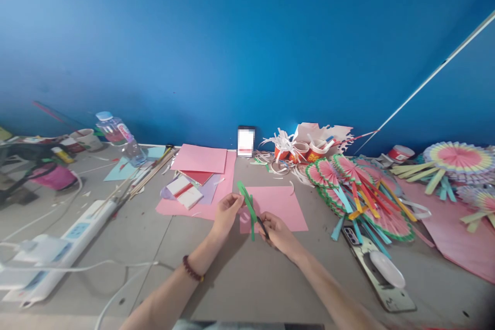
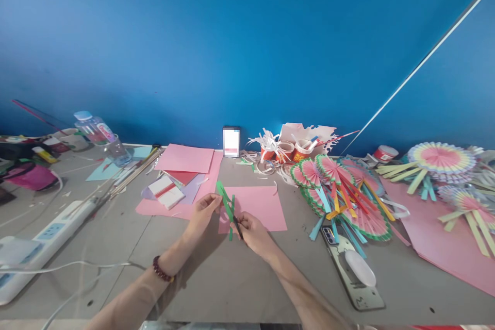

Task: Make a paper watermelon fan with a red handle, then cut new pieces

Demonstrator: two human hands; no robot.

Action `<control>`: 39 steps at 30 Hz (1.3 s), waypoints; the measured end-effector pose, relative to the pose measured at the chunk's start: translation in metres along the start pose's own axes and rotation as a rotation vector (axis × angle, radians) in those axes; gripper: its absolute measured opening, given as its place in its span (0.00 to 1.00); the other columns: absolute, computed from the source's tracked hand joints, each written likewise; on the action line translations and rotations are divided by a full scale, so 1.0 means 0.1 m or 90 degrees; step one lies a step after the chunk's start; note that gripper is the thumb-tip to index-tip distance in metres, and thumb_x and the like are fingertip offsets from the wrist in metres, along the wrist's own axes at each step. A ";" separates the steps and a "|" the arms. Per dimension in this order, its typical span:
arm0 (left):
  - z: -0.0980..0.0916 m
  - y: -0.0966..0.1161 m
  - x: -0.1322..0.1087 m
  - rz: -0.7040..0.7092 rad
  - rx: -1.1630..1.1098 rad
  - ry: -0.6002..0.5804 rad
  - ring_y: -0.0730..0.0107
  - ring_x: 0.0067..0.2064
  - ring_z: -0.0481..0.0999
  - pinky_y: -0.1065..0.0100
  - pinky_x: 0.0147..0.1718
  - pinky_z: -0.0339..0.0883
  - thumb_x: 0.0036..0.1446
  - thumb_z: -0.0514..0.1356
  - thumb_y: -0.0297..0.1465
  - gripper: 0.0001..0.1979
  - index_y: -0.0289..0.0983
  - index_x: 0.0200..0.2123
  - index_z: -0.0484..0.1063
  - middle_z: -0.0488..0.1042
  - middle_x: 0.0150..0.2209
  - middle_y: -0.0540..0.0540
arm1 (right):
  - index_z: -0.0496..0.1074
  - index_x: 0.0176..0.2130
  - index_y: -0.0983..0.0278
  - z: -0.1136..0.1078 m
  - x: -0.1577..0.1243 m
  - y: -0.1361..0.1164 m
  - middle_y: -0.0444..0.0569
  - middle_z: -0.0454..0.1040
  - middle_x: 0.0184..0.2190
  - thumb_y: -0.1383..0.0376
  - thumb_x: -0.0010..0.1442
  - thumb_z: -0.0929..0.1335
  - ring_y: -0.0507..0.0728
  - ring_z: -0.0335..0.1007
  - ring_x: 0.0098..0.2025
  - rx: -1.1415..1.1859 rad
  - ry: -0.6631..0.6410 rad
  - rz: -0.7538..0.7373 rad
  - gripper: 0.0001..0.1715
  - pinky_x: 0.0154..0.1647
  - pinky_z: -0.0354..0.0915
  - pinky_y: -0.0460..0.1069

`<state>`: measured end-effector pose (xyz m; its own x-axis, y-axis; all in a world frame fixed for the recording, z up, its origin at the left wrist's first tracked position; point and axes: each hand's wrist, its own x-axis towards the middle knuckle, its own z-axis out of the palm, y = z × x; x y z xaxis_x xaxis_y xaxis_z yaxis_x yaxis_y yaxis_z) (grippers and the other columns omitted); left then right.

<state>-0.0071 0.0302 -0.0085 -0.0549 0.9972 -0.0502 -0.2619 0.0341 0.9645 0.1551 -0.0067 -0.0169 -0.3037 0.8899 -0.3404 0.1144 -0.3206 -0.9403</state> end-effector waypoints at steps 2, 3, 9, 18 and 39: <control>-0.01 -0.02 0.01 0.001 -0.001 0.001 0.71 0.26 0.69 0.72 0.26 0.62 0.42 0.67 0.41 0.14 0.36 0.20 0.72 0.66 0.17 0.51 | 0.60 0.28 0.61 0.00 -0.01 -0.01 0.34 0.59 0.14 0.54 0.53 0.66 0.44 0.44 0.13 -0.007 0.004 -0.009 0.15 0.15 0.42 0.43; -0.01 -0.02 0.01 -0.002 -0.001 0.002 0.70 0.26 0.70 0.72 0.26 0.62 0.42 0.68 0.41 0.15 0.36 0.20 0.72 0.66 0.16 0.51 | 0.61 0.28 0.61 0.00 -0.01 -0.01 0.34 0.59 0.14 0.54 0.53 0.66 0.44 0.45 0.13 -0.010 0.003 -0.013 0.15 0.15 0.42 0.43; -0.01 0.02 0.00 -0.006 0.023 -0.007 0.73 0.25 0.68 0.73 0.24 0.61 0.45 0.66 0.42 0.15 0.35 0.22 0.70 0.67 0.19 0.51 | 0.59 0.27 0.62 0.00 -0.01 -0.02 0.34 0.58 0.14 0.54 0.53 0.66 0.44 0.45 0.13 -0.013 0.006 -0.019 0.15 0.16 0.43 0.43; -0.06 0.07 0.04 0.008 0.049 0.021 0.79 0.20 0.64 0.76 0.19 0.58 0.47 0.63 0.43 0.16 0.35 0.24 0.69 0.68 0.22 0.52 | 0.61 0.29 0.61 -0.03 0.00 0.08 0.34 0.61 0.16 0.57 0.55 0.65 0.44 0.45 0.13 -0.036 -0.008 -0.011 0.11 0.15 0.42 0.42; -0.04 -0.03 0.06 0.054 0.055 -0.028 0.78 0.21 0.61 0.73 0.23 0.57 0.45 0.64 0.41 0.15 0.35 0.21 0.69 0.65 0.19 0.53 | 0.61 0.28 0.62 0.03 -0.01 0.00 0.34 0.59 0.15 0.54 0.50 0.68 0.45 0.53 0.15 -0.024 0.026 0.023 0.16 0.14 0.46 0.41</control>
<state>-0.0102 0.0357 -0.0131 -0.0306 0.9986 0.0424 -0.1742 -0.0471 0.9836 0.1528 -0.0088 -0.0164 -0.2602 0.8908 -0.3726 0.1606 -0.3406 -0.9264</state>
